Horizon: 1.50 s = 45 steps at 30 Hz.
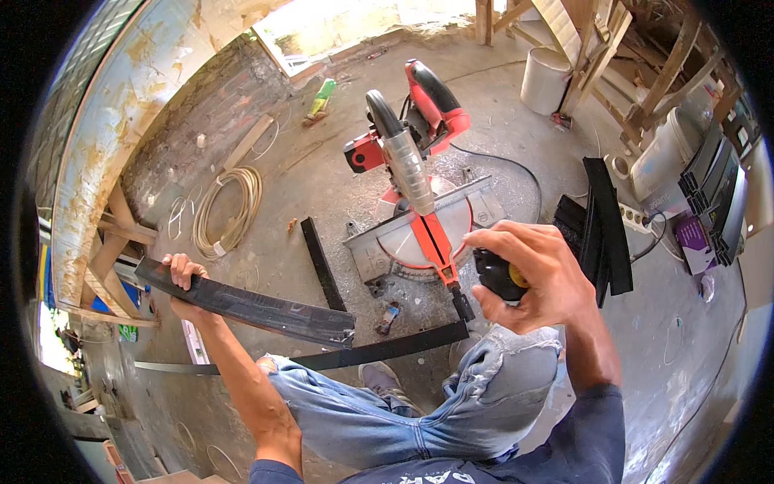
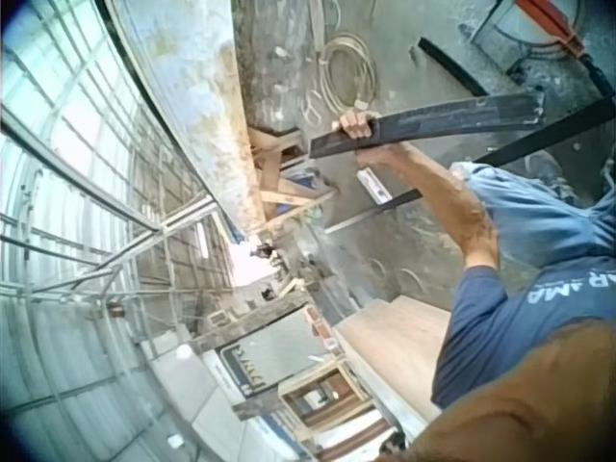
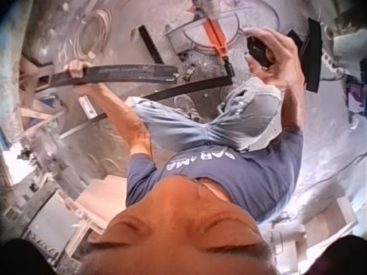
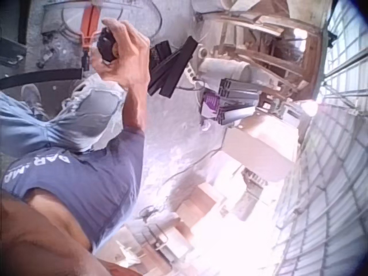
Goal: The person measures a black metal trim piece with a tape measure, marks it, and then cuts it using a miter saw.
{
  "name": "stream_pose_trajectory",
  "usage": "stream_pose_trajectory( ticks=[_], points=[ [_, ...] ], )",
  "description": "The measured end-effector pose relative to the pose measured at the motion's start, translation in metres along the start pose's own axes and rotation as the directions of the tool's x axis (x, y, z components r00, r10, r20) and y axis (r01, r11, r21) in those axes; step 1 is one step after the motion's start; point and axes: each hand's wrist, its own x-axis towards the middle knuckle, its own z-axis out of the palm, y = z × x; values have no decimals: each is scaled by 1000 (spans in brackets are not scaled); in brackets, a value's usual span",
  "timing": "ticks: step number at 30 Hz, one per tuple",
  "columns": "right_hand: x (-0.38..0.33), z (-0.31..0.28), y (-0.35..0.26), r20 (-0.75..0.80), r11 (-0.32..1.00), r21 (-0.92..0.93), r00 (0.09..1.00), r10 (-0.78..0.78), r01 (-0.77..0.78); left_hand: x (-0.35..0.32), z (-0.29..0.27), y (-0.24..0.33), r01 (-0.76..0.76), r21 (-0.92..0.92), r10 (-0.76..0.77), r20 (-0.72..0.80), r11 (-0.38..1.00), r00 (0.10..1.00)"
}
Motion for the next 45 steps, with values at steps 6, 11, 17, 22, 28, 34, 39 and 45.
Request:
stream_pose_trajectory(
  ticks=[6,11,17,22,28,34,39,45],
  points=[
    [53,17,-24,170,987,62,973,-154,146,-2,-5,12,5,7,-5,-22,1000,1000],
    [80,45,-38,293,928,0,888,-356,372,-3,-11,23,-14,45,18,-81,999,997],
    [68,99,-47,324,896,80,839,-438,436,-6,-24,31,-20,52,26,-115,998,993],
    [65,122,-58,204,824,81,800,-564,561,-10,-27,43,-49,26,52,-152,998,987],
    [69,123,-61,124,805,66,795,-593,590,-13,-21,41,-85,3,83,-227,996,970],
    [73,119,-63,-108,814,49,813,-572,579,-15,-28,46,-109,-77,83,-283,991,956],
    [74,99,-51,-84,841,-38,837,-541,540,-18,-31,50,-102,-146,60,-265,984,962],
    [71,86,-30,9,931,-205,952,-306,302,-19,-37,55,-111,-105,75,-302,988,950]
  ],
)
